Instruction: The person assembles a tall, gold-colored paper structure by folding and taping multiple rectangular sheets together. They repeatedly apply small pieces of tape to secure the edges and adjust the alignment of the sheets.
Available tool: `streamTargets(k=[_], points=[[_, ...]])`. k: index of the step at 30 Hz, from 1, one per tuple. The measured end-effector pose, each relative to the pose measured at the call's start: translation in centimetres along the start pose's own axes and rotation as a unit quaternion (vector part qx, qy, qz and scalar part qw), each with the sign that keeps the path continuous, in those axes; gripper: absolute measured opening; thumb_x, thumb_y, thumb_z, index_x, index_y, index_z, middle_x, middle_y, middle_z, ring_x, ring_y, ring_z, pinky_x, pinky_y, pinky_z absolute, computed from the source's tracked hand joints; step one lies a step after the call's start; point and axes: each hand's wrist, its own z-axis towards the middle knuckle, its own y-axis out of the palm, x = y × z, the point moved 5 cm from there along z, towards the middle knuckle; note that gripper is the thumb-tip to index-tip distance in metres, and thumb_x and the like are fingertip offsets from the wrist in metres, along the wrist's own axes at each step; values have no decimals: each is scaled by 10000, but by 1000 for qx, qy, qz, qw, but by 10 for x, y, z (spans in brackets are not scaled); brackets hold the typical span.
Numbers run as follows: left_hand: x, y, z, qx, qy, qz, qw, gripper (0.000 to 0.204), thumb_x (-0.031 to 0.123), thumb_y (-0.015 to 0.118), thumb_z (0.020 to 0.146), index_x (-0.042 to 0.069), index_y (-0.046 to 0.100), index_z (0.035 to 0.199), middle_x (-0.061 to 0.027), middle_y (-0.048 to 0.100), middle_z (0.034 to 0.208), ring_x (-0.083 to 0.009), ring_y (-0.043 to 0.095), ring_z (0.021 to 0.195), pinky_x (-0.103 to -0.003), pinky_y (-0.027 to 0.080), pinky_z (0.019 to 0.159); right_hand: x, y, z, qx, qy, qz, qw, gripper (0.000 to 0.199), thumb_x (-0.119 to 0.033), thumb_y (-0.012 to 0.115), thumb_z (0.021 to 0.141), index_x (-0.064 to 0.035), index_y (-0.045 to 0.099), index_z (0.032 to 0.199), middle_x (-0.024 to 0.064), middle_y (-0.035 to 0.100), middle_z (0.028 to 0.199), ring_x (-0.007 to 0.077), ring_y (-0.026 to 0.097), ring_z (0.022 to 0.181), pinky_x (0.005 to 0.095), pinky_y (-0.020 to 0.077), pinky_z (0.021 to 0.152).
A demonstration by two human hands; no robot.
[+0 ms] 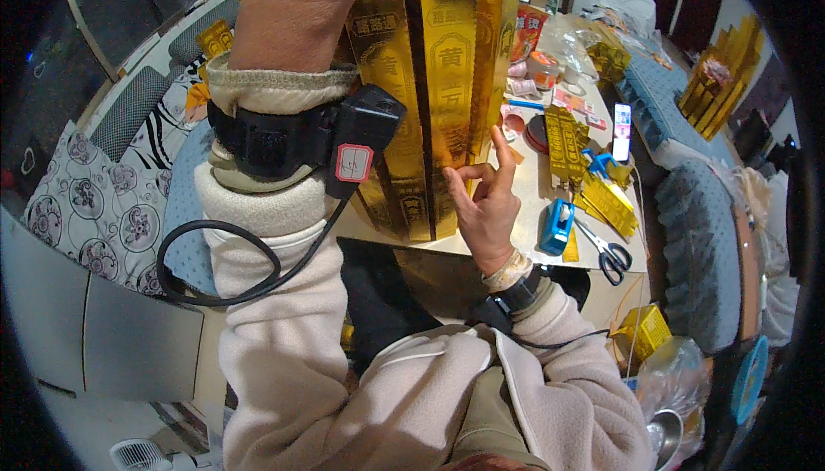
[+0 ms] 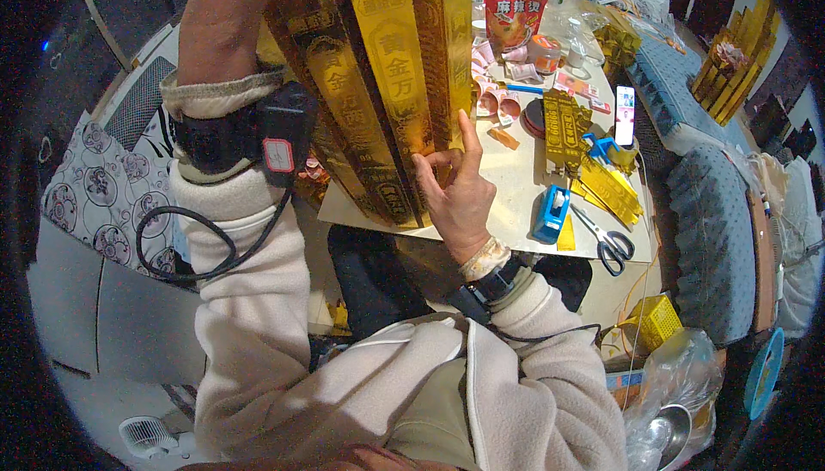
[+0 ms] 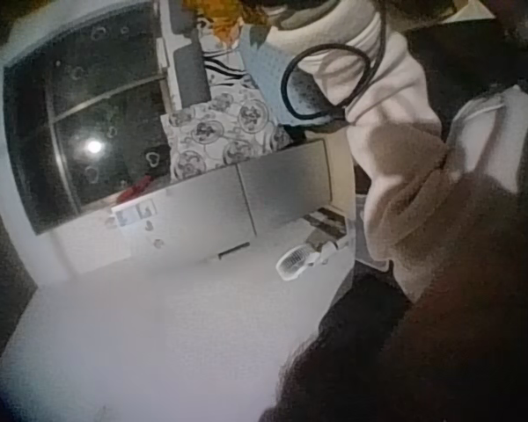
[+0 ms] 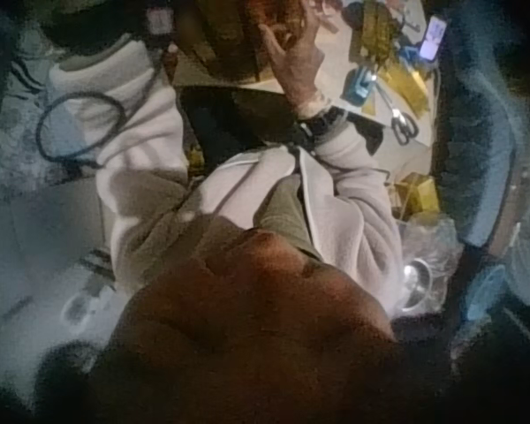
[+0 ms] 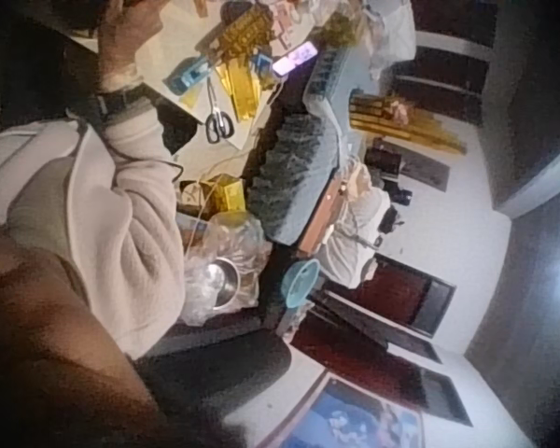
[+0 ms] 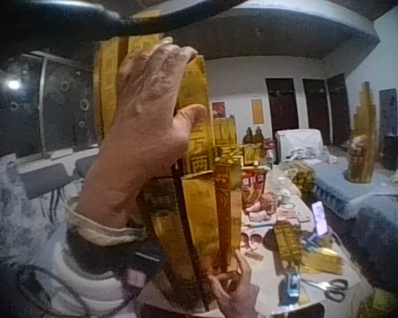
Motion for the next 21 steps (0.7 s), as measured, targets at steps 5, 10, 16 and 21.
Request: streamTargets(k=[5, 10, 16, 21], points=[[1, 2, 1, -3, -4, 27, 1000, 650, 166, 740, 910, 30, 480, 1490, -201, 476, 1538, -360, 344, 1510, -481, 195, 1269, -1, -1, 3, -8, -13, -20, 1000, 877, -95, 819, 885, -113, 315, 1602, 26, 724, 782, 111, 618, 572, 259, 432, 516], [1, 1, 2, -19, -2, 17, 1000, 641, 169, 741, 910, 23, 487, 1481, -199, 485, 1525, -360, 350, 1503, -483, 191, 1268, -1, -4, 5, -32, 14, -60, 998, 866, -201, 812, 900, -98, 309, 1597, 32, 746, 797, 243, 737, 659, 359, 551, 567], [1, -1, 6, -21, 8, 28, 999, 647, 180, 753, 900, 18, 491, 1469, -199, 488, 1518, -359, 360, 1497, -483, 196, 1264, -5, -4, 7, -55, 34, -74, 995, 899, -224, 775, 929, -77, 218, 1619, 47, 742, 803, 289, 729, 666, 411, 548, 575], [5, -4, 6, -27, -4, -3, 1000, 649, 170, 762, 888, 20, 497, 1461, -198, 497, 1504, -361, 373, 1488, -486, 204, 1258, -8, -4, 9, -68, 49, -84, 993, 903, -218, 757, 940, -58, 185, 1620, 66, 738, 804, 314, 731, 682, 432, 549, 579]])
